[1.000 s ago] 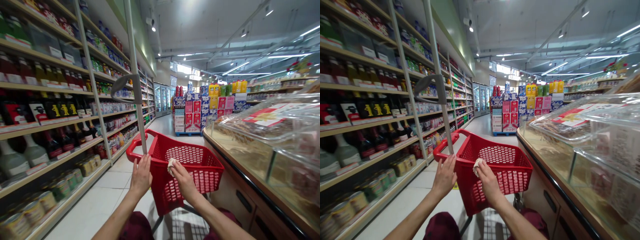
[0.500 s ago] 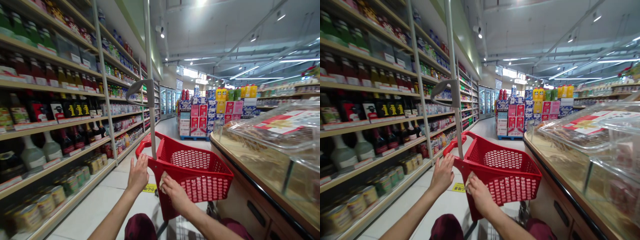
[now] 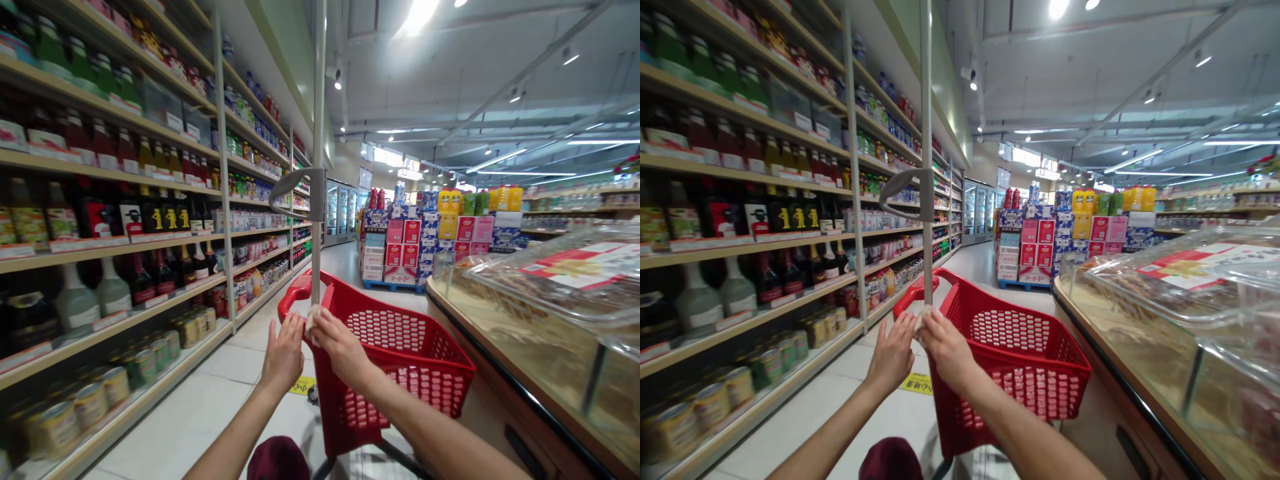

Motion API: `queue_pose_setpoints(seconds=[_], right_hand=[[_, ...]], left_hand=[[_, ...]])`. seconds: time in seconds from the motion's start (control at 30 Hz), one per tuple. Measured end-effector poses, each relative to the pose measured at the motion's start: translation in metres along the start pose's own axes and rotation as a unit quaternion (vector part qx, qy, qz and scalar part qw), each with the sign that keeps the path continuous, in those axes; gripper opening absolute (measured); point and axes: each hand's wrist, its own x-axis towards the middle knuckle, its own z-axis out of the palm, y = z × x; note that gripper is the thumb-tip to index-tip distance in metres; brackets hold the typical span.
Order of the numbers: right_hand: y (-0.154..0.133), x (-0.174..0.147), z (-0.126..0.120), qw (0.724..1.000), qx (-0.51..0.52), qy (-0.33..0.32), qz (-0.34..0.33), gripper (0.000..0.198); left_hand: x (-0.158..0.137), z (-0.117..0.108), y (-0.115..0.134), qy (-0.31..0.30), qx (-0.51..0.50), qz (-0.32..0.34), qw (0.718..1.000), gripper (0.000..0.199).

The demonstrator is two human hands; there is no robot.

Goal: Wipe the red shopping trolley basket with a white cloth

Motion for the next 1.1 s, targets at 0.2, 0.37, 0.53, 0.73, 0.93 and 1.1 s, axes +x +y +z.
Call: queue_pose_setpoints(seconds=[0.2,0.37,0.53,0.73,0.93,1.1], right_hand=[[0.036,0.128,-0.039,0.996,-0.079,0.021,-0.038,0.035],[0.035,0.075,-0.014,0.979,-0.103,-0.089,-0.150,0.032],[0.046,0.094,-0.026,0.979,-0.103,-0.079,-0.160,0.036],[0.055,0.120,-0.048,0.986,-0.119,-0.029,-0.115,0.038],[0.045,0.086,-0.043,0.961,-0.169,-0.126,-0.180,0.038],[0.054,0.126,-0.076,0.972,-0.216,-0.059,-0.077,0.044]], left_hand=[[-0.002,0.005,0.002,-0.010,-0.014,-0.004,1.000,0.061],[-0.002,0.007,0.001,-0.002,-0.021,-0.002,1.000,0.062],[-0.002,0.009,0.002,-0.003,-0.018,0.003,1.000,0.062],[-0.003,0.008,0.004,0.005,-0.015,0.003,1.000,0.061],[-0.002,0.013,0.002,0.012,-0.012,0.021,1.000,0.062],[-0.002,0.013,0.001,0.021,-0.005,0.008,1.000,0.062]])
